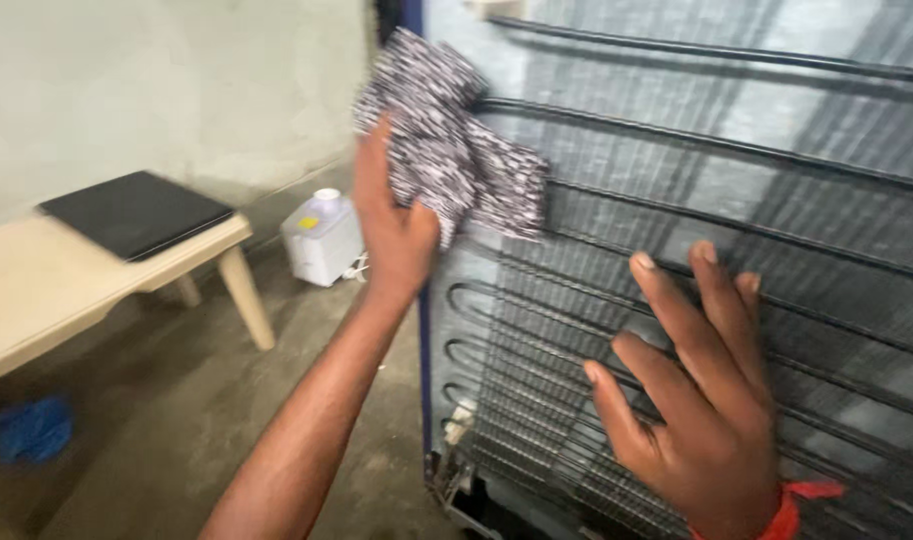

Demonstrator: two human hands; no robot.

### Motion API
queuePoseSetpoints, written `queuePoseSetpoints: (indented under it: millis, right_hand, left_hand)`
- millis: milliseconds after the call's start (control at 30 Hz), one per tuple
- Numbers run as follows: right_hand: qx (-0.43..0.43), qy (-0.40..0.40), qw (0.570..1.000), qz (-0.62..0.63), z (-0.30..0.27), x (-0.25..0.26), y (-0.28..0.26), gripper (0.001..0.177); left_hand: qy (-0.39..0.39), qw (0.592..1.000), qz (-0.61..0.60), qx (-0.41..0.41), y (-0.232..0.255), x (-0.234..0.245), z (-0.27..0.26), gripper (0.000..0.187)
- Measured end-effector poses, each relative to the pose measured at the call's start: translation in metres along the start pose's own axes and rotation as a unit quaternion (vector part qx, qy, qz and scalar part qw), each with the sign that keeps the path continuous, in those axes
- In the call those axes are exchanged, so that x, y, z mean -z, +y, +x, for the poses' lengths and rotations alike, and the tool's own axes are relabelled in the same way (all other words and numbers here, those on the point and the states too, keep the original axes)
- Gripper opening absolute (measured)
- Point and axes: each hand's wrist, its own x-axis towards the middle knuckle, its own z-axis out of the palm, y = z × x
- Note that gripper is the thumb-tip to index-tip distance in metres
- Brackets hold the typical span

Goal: The person wipes the back and side of a blue refrigerator with a patterned cloth, then wipes a black laptop on a small table. The person uses a cloth to clean the surfaces.

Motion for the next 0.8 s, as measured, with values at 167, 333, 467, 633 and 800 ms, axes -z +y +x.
queuePoseSetpoints:
  millis: [167,333,467,633,800]
  right_hand:
    - [0.009,-0.026,0.999,0.042,-0.005,-0.013,-0.022,0.023]
    - [0.005,-0.052,0.995,0.09,-0.023,-0.019,-0.033,0.024]
    - [0.008,-0.04,0.993,0.11,-0.047,-0.027,-0.039,0.025]
    - [-0.011,-0.052,0.989,0.136,-0.08,-0.031,-0.042,0.023]
    - [-0.007,-0.083,0.983,0.165,-0.104,-0.037,-0.05,0.023]
  left_hand:
    - [-0.039,0.997,-0.001,0.072,0.008,0.025,-0.063,0.068]
    - [-0.038,0.993,-0.004,0.114,0.003,0.03,-0.125,0.068]
    - [-0.054,0.992,0.024,0.107,-0.007,0.037,-0.172,0.071]
    - [-0.108,0.973,0.016,0.205,-0.008,0.055,-0.229,0.073]
    - [-0.183,0.947,0.065,0.254,0.007,0.088,-0.262,0.071]
